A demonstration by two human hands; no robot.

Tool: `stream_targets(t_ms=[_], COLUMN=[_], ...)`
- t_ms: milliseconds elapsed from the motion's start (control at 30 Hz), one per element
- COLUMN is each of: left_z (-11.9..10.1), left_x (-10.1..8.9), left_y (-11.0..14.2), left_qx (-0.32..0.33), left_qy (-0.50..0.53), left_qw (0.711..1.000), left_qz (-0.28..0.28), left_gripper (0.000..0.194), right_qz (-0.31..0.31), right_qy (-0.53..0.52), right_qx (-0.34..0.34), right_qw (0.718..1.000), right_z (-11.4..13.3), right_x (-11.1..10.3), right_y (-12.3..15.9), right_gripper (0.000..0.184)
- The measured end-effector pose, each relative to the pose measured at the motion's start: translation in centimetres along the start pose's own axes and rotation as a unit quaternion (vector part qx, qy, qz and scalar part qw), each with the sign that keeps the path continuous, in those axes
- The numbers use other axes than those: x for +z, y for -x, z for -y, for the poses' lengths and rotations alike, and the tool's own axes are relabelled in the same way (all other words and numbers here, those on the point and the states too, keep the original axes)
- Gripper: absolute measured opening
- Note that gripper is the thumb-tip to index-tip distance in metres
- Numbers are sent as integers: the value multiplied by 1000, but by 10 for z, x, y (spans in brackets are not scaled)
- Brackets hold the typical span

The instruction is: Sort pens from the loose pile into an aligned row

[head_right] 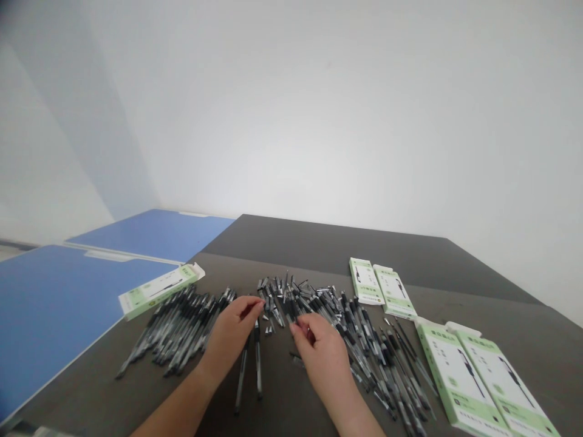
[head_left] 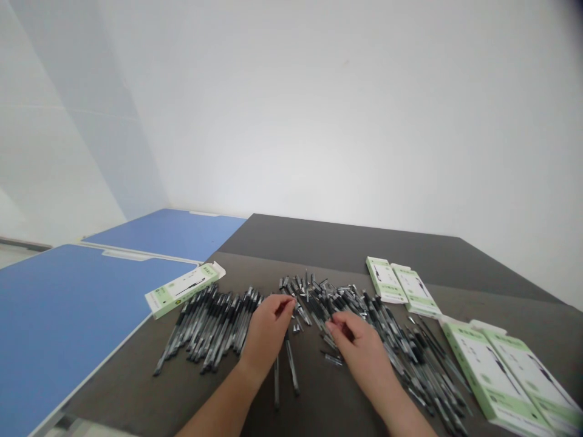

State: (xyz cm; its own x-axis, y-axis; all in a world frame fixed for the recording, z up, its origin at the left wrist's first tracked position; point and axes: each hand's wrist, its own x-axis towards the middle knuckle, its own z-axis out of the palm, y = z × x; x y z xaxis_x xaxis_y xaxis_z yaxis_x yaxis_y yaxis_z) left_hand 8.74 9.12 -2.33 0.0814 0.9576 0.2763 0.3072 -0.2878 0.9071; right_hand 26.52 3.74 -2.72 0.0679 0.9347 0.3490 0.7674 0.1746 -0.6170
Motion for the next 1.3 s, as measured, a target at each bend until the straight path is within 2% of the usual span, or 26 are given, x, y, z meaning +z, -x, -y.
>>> stream_targets(t_ms=[100,233,300,433,600,667,733,800,833,867,933,1033,1167,1233,1300], left_z=[9,14,15,16,16,14,12,10,9,8,6,3,1,2,2], left_x=[5,11,13,14,14,13,11,10,9,9,8,7,7,7,8], left_y=[3,11,14,15,12,9,5,2,1,1,1,1,0,0,1], left_qx=[47,36,21,14,33,36,17,-33,-68,-105,-159,-188,-229,-241,-238], left_qy=[-199,-368,-402,-422,-404,-352,-252,-111,-32,56,213,361,485,509,512], left_qw=[978,927,912,902,912,934,966,990,993,987,957,909,841,824,822], left_qz=[36,67,75,86,63,46,49,76,94,108,117,94,71,64,67], left_gripper=[17,15,15,16,17,15,13,13,15,17,19,18,12,11,12], right_qz=[-11,-13,-13,-9,-1,-3,-7,-7,-5,-2,7,33,75,88,98], right_qy=[-16,-22,-19,-13,-15,-15,-15,-17,-20,-22,-22,-21,-29,-25,-18], right_qx=[15,3,-2,-3,-1,-5,-9,-8,-7,-5,-6,-12,-33,-40,-44], right_qw=[1000,1000,1000,1000,1000,1000,1000,1000,1000,1000,1000,999,996,995,994], right_z=[-2,-2,-2,0,4,4,4,4,4,4,5,9,16,18,19], right_x=[0,2,2,1,-1,0,1,2,3,4,5,5,5,5,6], right_y=[-1,-1,-1,-1,0,0,0,0,0,1,1,3,5,7,7], right_gripper=[22,21,20,20,18,18,19,18,18,17,17,18,15,13,13])
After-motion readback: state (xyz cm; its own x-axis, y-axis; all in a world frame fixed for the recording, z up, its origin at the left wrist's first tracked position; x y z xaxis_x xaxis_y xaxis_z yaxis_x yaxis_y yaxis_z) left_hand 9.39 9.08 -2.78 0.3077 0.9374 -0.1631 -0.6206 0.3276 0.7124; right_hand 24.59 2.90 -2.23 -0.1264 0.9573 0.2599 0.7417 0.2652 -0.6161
